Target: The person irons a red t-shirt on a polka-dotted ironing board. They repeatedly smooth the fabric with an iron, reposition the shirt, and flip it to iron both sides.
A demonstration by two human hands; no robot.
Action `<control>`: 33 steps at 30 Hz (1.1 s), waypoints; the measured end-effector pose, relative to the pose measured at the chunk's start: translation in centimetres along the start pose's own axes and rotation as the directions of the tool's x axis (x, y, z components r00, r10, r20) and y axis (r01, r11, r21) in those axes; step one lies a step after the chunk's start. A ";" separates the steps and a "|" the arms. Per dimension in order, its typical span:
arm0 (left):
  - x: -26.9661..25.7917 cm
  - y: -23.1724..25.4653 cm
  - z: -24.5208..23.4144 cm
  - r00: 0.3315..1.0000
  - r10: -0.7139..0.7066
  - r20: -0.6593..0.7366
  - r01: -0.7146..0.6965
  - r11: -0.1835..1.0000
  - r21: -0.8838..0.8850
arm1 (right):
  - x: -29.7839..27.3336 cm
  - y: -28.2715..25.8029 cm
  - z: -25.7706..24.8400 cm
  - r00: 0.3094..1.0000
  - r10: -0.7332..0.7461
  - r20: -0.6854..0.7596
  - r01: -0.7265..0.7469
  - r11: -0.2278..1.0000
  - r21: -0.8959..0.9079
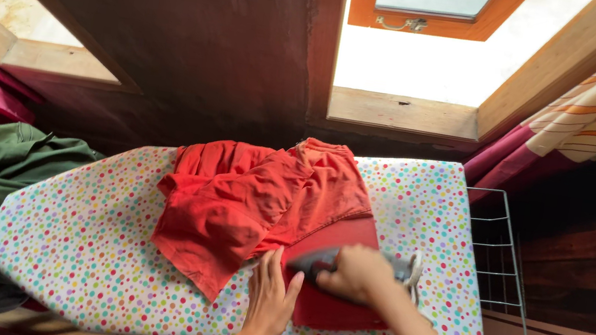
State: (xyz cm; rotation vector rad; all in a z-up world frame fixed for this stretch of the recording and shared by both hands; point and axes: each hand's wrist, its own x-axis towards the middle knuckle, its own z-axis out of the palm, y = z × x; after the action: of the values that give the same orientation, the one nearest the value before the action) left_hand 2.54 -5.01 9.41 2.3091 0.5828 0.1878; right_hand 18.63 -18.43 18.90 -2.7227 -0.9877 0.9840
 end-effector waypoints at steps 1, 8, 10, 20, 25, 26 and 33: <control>1.1 0.6 0.0 0.998 0.053 -0.025 -0.054 0.998 -0.038 | -1.2 -0.2 0.7 1.000 0.010 0.025 -0.010 1.000 0.007; 4.0 4.0 0.7 0.964 0.235 0.122 -0.224 0.970 -0.092 | -8.5 3.5 3.7 0.987 0.041 0.154 -0.043 0.999 0.009; 3.9 4.3 1.5 0.945 0.263 0.195 -0.260 0.965 -0.044 | -10.6 6.0 4.1 0.974 0.145 0.175 -0.162 0.983 0.084; 4.1 10.7 10.8 0.681 0.446 0.581 -0.589 0.805 0.072 | -14.2 19.4 -1.3 0.600 0.800 0.019 -0.530 0.379 0.759; 3.1 13.9 12.8 0.680 0.426 0.597 -0.588 0.803 0.097 | -11.4 21.5 -2.1 0.637 0.767 -0.072 -0.424 0.427 0.798; 3.4 14.1 13.2 0.705 0.428 0.566 -0.579 0.808 0.109 | -10.0 21.8 -2.1 0.653 0.756 -0.051 -0.451 0.442 0.775; 4.8 9.7 13.2 0.900 0.369 0.234 -0.434 0.818 0.378 | -3.2 20.2 0.3 0.700 0.598 -0.390 -0.245 0.714 0.656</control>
State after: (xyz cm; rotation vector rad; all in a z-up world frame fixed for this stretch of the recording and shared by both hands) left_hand 14.17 -17.16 6.52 2.8246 0.0405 0.0878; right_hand 27.64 -36.34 14.68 -2.4791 0.1008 0.3037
